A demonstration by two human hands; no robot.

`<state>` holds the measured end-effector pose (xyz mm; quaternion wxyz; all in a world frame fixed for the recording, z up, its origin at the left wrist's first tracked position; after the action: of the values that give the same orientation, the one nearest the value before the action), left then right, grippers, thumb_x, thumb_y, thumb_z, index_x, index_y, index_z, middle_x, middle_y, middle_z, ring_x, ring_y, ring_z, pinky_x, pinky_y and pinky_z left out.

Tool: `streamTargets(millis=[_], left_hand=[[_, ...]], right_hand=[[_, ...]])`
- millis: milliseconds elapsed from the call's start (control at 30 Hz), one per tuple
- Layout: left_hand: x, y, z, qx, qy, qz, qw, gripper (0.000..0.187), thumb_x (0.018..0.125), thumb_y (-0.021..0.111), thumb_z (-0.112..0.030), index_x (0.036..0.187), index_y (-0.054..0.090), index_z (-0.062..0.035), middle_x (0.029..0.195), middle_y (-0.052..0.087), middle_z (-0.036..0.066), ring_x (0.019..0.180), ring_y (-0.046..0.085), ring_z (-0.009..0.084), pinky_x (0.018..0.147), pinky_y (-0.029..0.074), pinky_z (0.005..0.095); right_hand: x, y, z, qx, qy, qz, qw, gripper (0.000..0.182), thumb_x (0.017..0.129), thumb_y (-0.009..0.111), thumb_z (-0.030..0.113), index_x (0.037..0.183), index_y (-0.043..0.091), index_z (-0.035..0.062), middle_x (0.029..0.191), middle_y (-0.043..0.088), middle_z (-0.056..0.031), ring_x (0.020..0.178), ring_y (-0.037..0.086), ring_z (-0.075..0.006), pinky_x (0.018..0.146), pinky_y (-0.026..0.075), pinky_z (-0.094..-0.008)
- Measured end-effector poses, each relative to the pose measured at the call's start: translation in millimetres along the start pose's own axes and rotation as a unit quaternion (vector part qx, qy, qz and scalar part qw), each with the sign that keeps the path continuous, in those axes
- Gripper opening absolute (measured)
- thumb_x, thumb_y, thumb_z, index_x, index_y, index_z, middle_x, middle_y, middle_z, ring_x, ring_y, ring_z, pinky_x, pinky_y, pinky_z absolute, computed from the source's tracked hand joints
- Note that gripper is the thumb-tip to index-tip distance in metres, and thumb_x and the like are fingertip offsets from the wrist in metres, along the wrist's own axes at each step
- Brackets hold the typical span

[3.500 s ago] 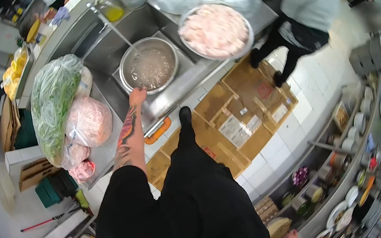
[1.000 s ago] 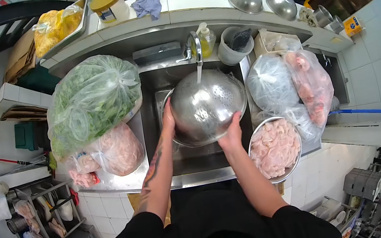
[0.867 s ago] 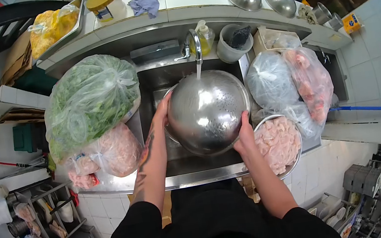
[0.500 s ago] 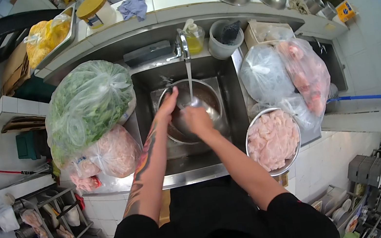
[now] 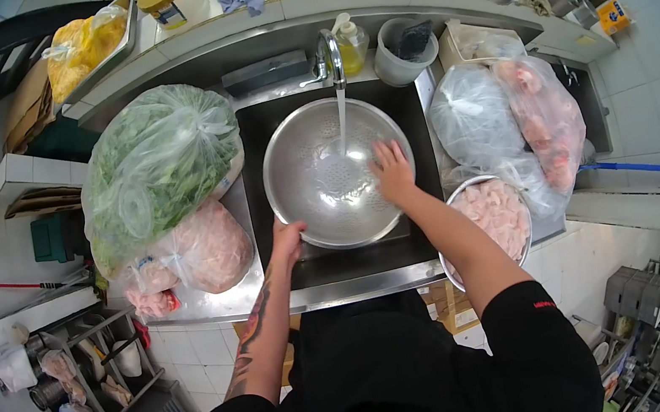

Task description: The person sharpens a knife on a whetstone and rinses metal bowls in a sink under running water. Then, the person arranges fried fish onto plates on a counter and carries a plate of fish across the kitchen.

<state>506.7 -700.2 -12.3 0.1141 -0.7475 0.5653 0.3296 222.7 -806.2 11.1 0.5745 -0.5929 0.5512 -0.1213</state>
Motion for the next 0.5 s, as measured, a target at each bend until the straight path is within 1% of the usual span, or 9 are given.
streamTargets(millis=[67, 100, 167, 200, 267, 333, 367, 400, 500], left_hand=[[1, 6, 23, -0.07, 0.022, 0.01, 0.997, 0.074, 0.071, 0.058, 0.014, 0.141, 0.043, -0.0035, 0.117, 0.063, 0.012, 0.1, 0.065, 0.0257, 0.076, 0.055, 0.035], [-5, 12, 24, -0.068, 0.019, 0.012, 0.997, 0.074, 0.071, 0.058, 0.014, 0.141, 0.043, -0.0035, 0.117, 0.063, 0.012, 0.1, 0.065, 0.0257, 0.076, 0.055, 0.035], [-21, 28, 28, -0.137, -0.068, 0.019, 0.988, 0.069, 0.074, 0.06, 0.014, 0.139, 0.045, -0.0035, 0.126, 0.06, 0.014, 0.107, 0.063, 0.0285, 0.092, 0.053, 0.0373], [-26, 35, 26, -0.134, -0.069, 0.013, 0.988, 0.067, 0.076, 0.061, 0.013, 0.138, 0.045, -0.0048, 0.125, 0.061, 0.013, 0.105, 0.064, 0.0275, 0.092, 0.052, 0.0366], [-15, 35, 54, -0.092, -0.069, 0.026, 0.993, 0.067, 0.076, 0.061, 0.013, 0.139, 0.045, -0.0053, 0.125, 0.061, 0.013, 0.106, 0.064, 0.0271, 0.092, 0.051, 0.0368], [-19, 46, 59, -0.05, -0.05, 0.049, 0.996, 0.071, 0.076, 0.061, 0.013, 0.142, 0.042, -0.0057, 0.129, 0.06, 0.012, 0.11, 0.063, 0.0254, 0.092, 0.051, 0.0363], [-19, 46, 60, -0.048, -0.053, 0.052, 0.996, 0.071, 0.076, 0.061, 0.013, 0.142, 0.042, -0.0057, 0.129, 0.06, 0.012, 0.11, 0.063, 0.0254, 0.092, 0.051, 0.0363], [-16, 43, 53, -0.028, -0.013, 0.041, 0.999, 0.071, 0.075, 0.06, 0.012, 0.142, 0.043, -0.0053, 0.124, 0.061, 0.011, 0.104, 0.063, 0.023, 0.085, 0.051, 0.0338], [16, 12, 22, 0.047, 0.117, 0.031, 0.992, 0.084, 0.07, 0.057, 0.01, 0.149, 0.034, -0.0061, 0.125, 0.059, 0.012, 0.103, 0.064, 0.0218, 0.079, 0.054, 0.031]], right_hand=[[23, -14, -10, -0.045, 0.019, -0.053, 0.997, 0.066, 0.098, 0.052, 0.047, 0.157, 0.036, 0.0215, 0.168, 0.014, -0.0114, 0.156, 0.005, -0.0284, 0.124, 0.005, -0.0548], [33, -29, -8, 0.019, 0.035, -0.122, 0.992, 0.07, 0.097, 0.054, 0.047, 0.157, 0.034, 0.0167, 0.168, 0.013, -0.0158, 0.156, 0.006, -0.0304, 0.124, 0.005, -0.0542], [48, -49, 4, 0.21, 0.075, -0.241, 0.945, 0.078, 0.097, 0.056, 0.046, 0.158, 0.028, 0.0082, 0.166, 0.007, -0.0243, 0.155, 0.005, -0.0379, 0.124, 0.003, -0.0544], [64, -49, 20, 0.334, 0.096, -0.287, 0.893, 0.082, 0.097, 0.056, 0.047, 0.159, 0.022, 0.0046, 0.165, 0.001, -0.0284, 0.154, 0.002, -0.0434, 0.123, 0.001, -0.0552], [120, -45, 64, 0.701, 0.129, -0.338, 0.615, 0.085, 0.101, 0.047, 0.049, 0.159, 0.01, -0.0006, 0.162, -0.009, -0.0351, 0.151, -0.006, -0.0504, 0.123, -0.001, -0.0534], [141, -64, 103, 0.813, 0.212, -0.229, 0.491, 0.087, 0.104, 0.036, 0.053, 0.159, -0.002, -0.0018, 0.162, -0.015, -0.0321, 0.151, -0.011, -0.0486, 0.124, -0.001, -0.0513], [120, -87, 111, 0.849, 0.197, -0.182, 0.456, 0.089, 0.104, 0.027, 0.06, 0.158, -0.007, -0.0007, 0.166, -0.015, -0.0235, 0.153, -0.013, -0.0385, 0.124, -0.001, -0.0496], [98, -86, 114, 0.848, 0.199, -0.184, 0.455, 0.089, 0.104, 0.027, 0.06, 0.158, -0.007, -0.0007, 0.166, -0.015, -0.0235, 0.153, -0.013, -0.0385, 0.124, -0.001, -0.0496], [30, -74, 170, 0.892, -0.117, 0.185, 0.395, 0.08, 0.104, 0.019, 0.064, 0.162, 0.009, 0.0101, 0.169, 0.009, -0.008, 0.156, 0.007, -0.0234, 0.125, 0.01, -0.0402]])
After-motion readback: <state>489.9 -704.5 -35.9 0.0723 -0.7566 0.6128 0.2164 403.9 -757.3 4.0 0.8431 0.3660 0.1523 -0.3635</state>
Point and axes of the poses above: each hand's wrist, its own x-axis towards the middle knuckle, its own y-axis out of the palm, z = x × y, the point moved 7 cm from there along x, towards the middle knuckle
